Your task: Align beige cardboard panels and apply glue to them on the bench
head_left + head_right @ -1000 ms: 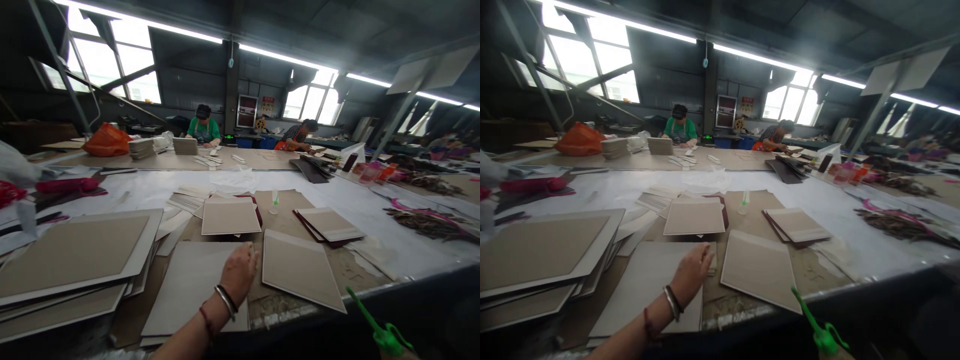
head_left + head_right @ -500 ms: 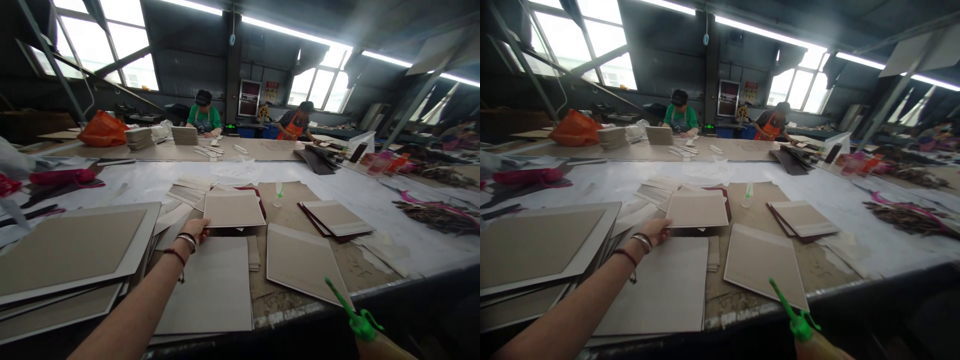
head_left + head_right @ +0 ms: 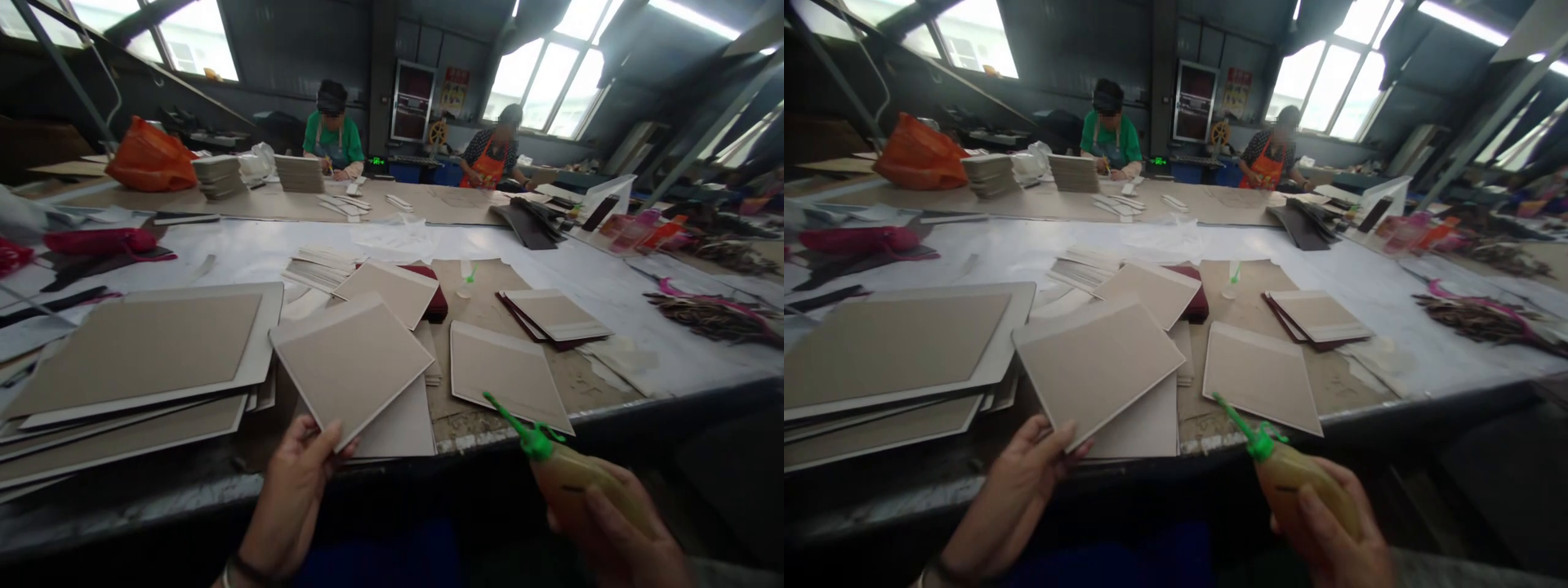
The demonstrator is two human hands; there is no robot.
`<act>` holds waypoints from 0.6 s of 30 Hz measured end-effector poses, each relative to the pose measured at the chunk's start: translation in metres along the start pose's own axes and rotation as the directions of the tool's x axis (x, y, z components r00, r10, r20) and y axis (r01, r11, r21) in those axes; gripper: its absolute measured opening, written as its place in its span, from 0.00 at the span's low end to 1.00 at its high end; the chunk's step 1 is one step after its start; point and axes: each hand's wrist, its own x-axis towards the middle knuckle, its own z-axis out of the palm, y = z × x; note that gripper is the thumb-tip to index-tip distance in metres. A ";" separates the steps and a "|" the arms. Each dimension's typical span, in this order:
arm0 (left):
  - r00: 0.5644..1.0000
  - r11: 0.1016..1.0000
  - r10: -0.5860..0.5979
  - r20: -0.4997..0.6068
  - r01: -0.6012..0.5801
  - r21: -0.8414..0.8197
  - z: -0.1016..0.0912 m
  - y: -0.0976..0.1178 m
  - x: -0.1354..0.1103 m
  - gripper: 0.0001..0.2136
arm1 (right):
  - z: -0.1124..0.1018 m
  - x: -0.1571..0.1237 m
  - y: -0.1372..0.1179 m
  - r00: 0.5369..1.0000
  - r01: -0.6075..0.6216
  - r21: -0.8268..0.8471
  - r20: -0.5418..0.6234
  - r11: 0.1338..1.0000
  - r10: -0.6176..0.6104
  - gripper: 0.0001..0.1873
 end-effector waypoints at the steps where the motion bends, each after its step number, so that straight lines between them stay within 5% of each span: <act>1: 0.998 0.998 -0.058 -0.033 0.058 0.000 -0.010 -0.011 -0.015 0.19 | 0.006 -0.001 0.000 1.000 0.005 -0.037 0.003 0.999 -0.005 0.28; 4: 0.971 0.978 -0.206 -0.125 0.202 -0.042 -0.032 -0.043 -0.042 0.28 | 0.023 -0.001 0.004 0.999 0.043 -0.200 0.026 0.979 -0.039 0.29; 7: 0.957 0.963 -0.269 -0.108 0.267 -0.036 -0.044 -0.062 -0.048 0.26 | 0.035 0.004 0.007 0.988 0.150 -0.408 0.084 0.900 -0.127 0.28; 12: 0.955 0.945 -0.298 0.004 0.294 0.142 -0.053 -0.070 -0.044 0.24 | 0.044 0.014 0.007 0.954 0.299 -0.617 0.168 0.728 -0.249 0.25; 18: 0.941 0.938 -0.337 0.023 0.334 0.087 -0.055 -0.072 -0.051 0.26 | 0.055 0.022 0.000 0.925 0.367 -0.706 0.213 0.606 -0.313 0.24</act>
